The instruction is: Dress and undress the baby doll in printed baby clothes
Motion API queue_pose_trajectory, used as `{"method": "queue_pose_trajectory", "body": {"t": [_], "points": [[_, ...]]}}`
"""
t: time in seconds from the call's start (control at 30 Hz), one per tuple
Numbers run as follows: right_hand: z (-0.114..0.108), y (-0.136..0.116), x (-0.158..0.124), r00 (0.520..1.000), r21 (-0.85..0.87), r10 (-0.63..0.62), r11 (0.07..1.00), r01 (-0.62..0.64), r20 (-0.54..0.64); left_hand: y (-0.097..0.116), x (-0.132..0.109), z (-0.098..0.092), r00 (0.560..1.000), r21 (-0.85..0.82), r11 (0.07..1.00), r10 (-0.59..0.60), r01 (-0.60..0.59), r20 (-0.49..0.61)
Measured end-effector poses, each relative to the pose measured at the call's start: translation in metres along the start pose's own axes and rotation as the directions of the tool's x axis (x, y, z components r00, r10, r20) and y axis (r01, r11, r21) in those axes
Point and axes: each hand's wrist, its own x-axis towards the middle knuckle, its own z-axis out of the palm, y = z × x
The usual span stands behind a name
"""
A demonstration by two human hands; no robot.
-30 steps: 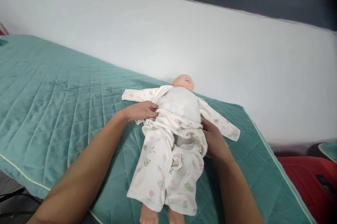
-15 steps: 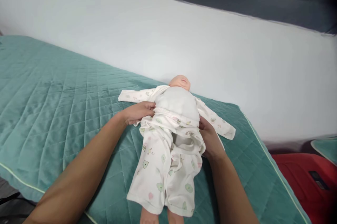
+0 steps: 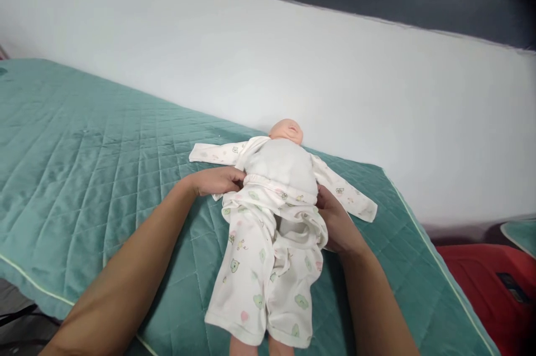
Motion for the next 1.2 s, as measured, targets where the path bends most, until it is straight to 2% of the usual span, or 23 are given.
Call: {"method": "queue_pose_trajectory", "body": {"t": [0.1,0.23,0.4,0.57,0.73,0.9,1.03,1.1,1.2], "points": [[-0.005,0.001,0.0,1.0,-0.057,-0.007,0.998,0.008,0.021,0.0,-0.001,-0.002,0.999,0.069,0.997,0.023,-0.025,0.026],[-0.005,-0.005,-0.002,0.999,-0.191,-0.006,0.981,0.015,0.046,-0.002,0.003,-0.001,1.0,0.134,0.991,0.025,-0.022,-0.018],[0.005,-0.017,-0.003,0.999,-0.233,-0.019,0.972,0.025,0.025,-0.005,0.007,0.001,0.998,0.216,0.976,0.015,-0.002,-0.062],[0.009,-0.018,-0.002,0.999,-0.223,-0.042,0.974,0.043,0.012,-0.003,0.006,0.002,0.997,0.216,0.975,0.06,-0.049,-0.045],[0.006,-0.006,0.002,0.997,-0.121,-0.012,0.993,0.003,-0.073,-0.001,0.003,0.003,0.978,0.176,0.981,-0.039,0.076,-0.206],[0.002,-0.001,0.006,0.981,-0.17,0.027,0.984,-0.06,-0.193,-0.005,0.006,0.005,0.916,0.041,0.981,-0.159,0.187,-0.369],[-0.004,0.005,0.011,0.966,-0.262,0.026,0.96,-0.096,-0.258,-0.004,0.013,0.007,0.864,0.221,0.945,-0.105,0.241,-0.492],[-0.005,0.005,0.011,0.961,-0.346,0.007,0.932,-0.107,-0.276,-0.001,0.014,0.008,0.878,0.306,0.925,-0.057,0.226,-0.476],[0.0,0.001,0.009,0.97,-0.427,-0.037,0.901,-0.072,-0.241,0.005,0.012,0.009,0.921,0.328,0.928,-0.039,0.177,-0.387]]}}
